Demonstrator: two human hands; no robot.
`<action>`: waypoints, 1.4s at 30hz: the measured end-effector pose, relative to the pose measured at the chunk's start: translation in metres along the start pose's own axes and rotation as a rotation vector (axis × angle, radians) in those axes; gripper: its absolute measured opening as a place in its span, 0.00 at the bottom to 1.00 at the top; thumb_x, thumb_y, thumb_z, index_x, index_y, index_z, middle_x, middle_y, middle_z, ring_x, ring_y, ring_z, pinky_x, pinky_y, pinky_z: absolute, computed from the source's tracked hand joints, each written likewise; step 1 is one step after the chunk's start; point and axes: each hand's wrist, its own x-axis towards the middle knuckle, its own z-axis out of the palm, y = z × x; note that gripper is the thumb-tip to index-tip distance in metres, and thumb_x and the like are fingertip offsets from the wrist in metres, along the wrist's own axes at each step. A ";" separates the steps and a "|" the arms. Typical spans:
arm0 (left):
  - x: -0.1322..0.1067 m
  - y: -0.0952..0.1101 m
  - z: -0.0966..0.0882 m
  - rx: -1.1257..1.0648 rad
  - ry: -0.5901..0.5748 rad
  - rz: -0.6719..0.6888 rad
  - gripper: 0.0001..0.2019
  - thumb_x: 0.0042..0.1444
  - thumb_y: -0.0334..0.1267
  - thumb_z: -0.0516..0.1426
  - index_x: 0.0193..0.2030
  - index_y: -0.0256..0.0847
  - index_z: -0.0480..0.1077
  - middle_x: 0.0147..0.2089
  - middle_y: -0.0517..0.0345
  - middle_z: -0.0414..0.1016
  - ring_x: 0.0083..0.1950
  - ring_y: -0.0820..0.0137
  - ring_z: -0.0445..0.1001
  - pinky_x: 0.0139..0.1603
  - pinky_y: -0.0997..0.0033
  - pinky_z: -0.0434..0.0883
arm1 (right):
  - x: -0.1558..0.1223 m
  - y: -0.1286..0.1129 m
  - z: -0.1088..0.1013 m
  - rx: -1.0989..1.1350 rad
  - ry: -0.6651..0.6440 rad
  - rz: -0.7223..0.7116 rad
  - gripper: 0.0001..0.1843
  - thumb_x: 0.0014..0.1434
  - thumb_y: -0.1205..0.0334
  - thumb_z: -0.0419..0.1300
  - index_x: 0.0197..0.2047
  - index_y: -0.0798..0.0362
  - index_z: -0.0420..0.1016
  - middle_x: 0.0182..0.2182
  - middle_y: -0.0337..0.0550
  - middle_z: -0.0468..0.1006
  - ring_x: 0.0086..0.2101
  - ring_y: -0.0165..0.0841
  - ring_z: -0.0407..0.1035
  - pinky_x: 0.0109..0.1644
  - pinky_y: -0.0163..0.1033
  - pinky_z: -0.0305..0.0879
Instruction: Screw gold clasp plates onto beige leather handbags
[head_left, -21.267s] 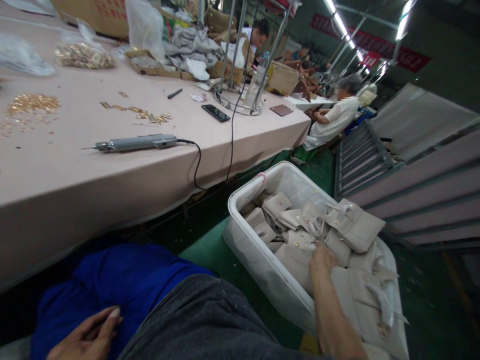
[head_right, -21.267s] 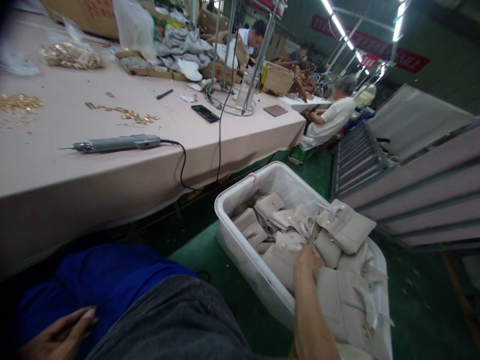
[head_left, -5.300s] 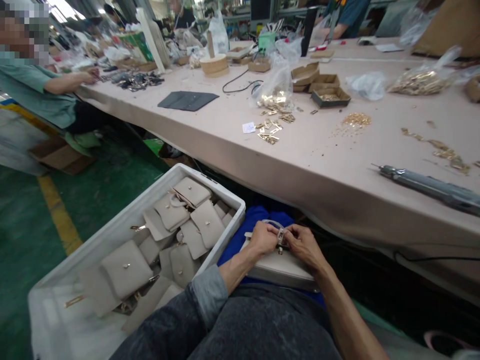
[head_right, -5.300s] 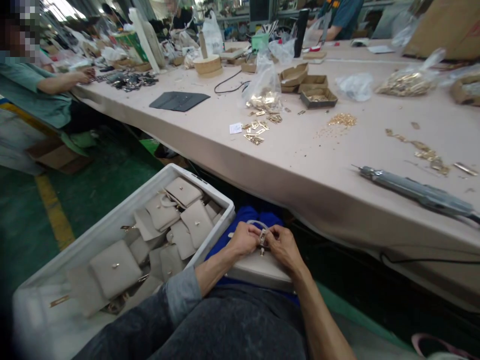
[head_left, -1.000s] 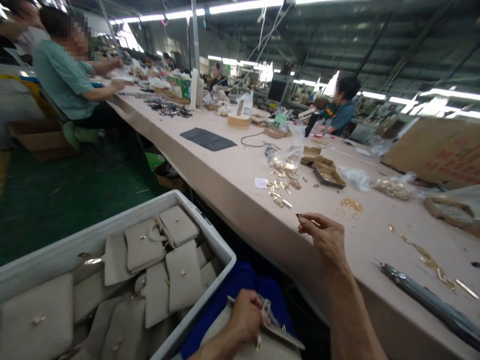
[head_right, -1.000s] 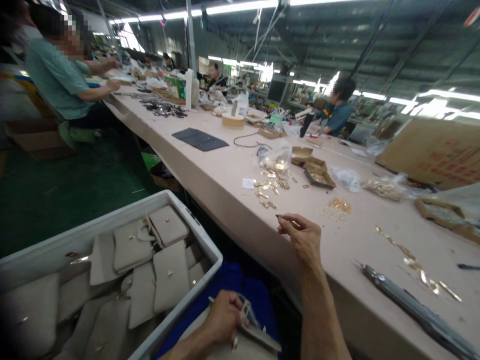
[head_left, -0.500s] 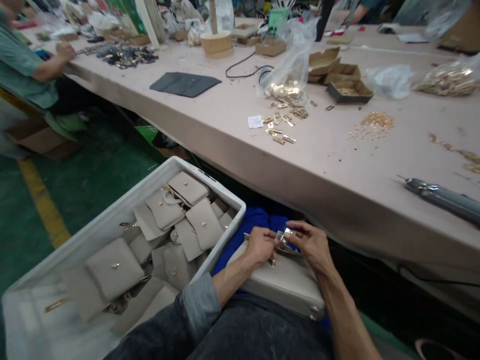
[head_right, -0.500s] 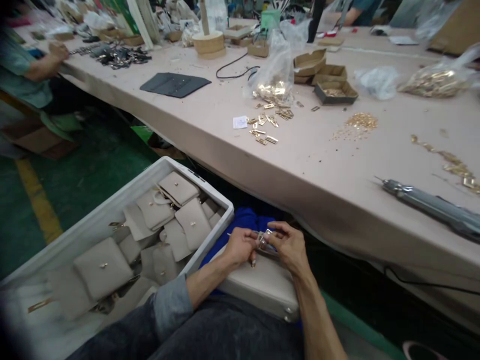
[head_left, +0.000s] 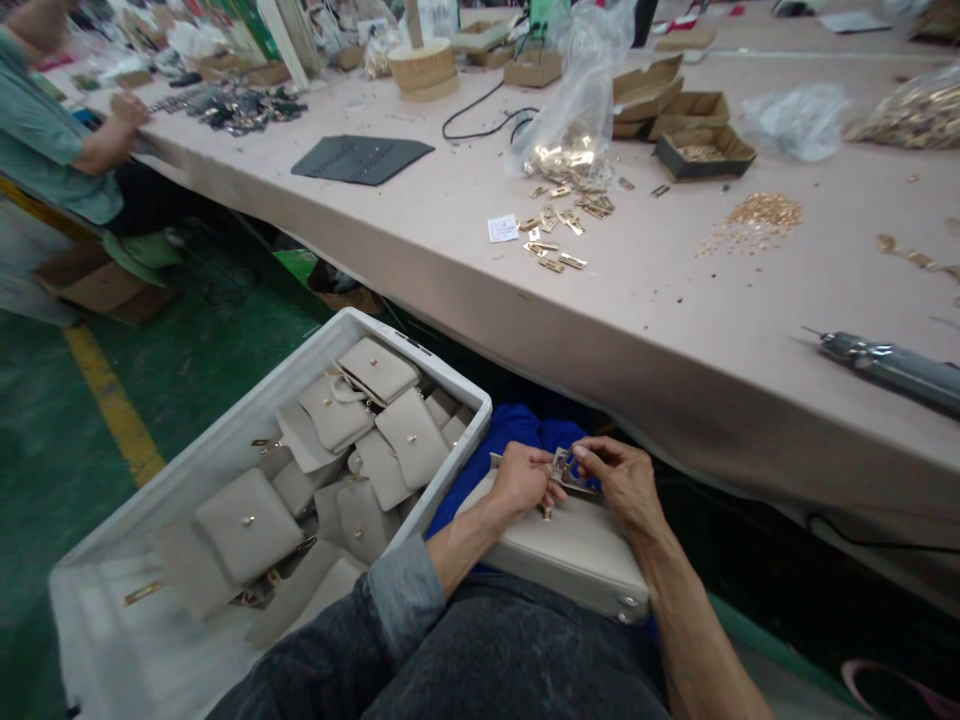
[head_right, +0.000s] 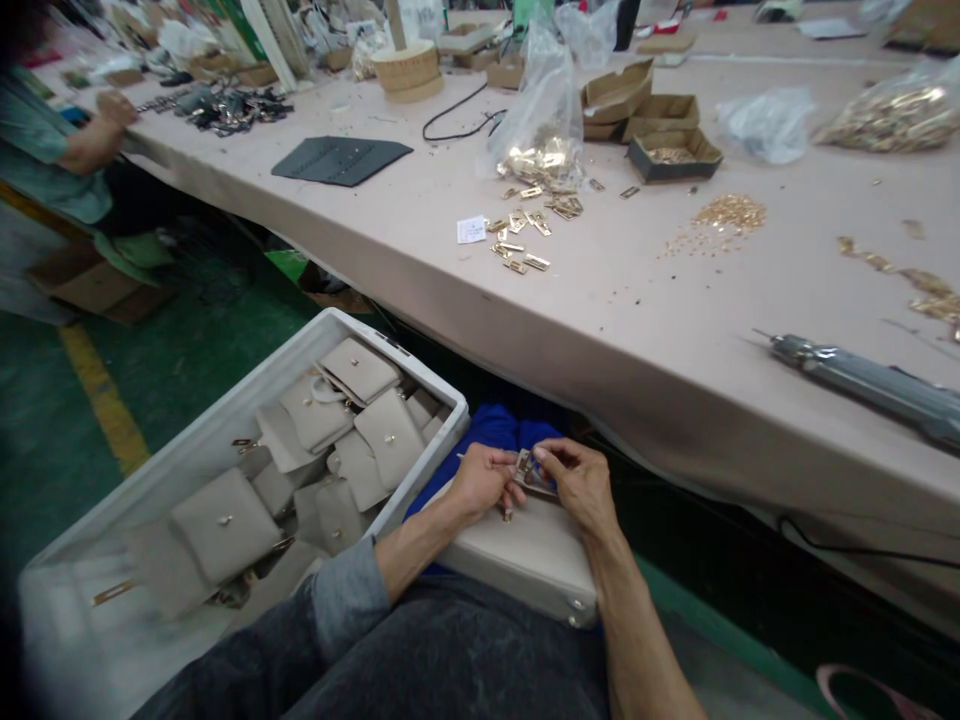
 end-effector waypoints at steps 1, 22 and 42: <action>0.000 0.001 0.000 -0.002 -0.006 -0.008 0.12 0.66 0.30 0.56 0.45 0.26 0.81 0.22 0.51 0.79 0.15 0.75 0.70 0.18 0.79 0.68 | 0.000 0.000 0.000 0.001 -0.012 0.001 0.19 0.57 0.44 0.70 0.39 0.53 0.85 0.26 0.42 0.79 0.28 0.35 0.71 0.35 0.39 0.66; -0.008 -0.002 -0.008 -0.014 -0.067 0.070 0.11 0.66 0.34 0.58 0.39 0.28 0.80 0.21 0.53 0.77 0.18 0.74 0.73 0.24 0.77 0.73 | -0.001 0.001 0.010 -0.038 -0.160 -0.082 0.14 0.58 0.51 0.68 0.44 0.49 0.87 0.41 0.48 0.82 0.40 0.40 0.76 0.43 0.41 0.72; -0.009 -0.003 -0.007 0.011 -0.057 0.066 0.13 0.65 0.33 0.58 0.29 0.32 0.76 0.18 0.56 0.75 0.16 0.74 0.72 0.22 0.76 0.72 | -0.005 -0.005 0.015 -0.068 -0.100 -0.030 0.18 0.56 0.50 0.68 0.46 0.52 0.83 0.36 0.45 0.83 0.34 0.38 0.76 0.39 0.40 0.71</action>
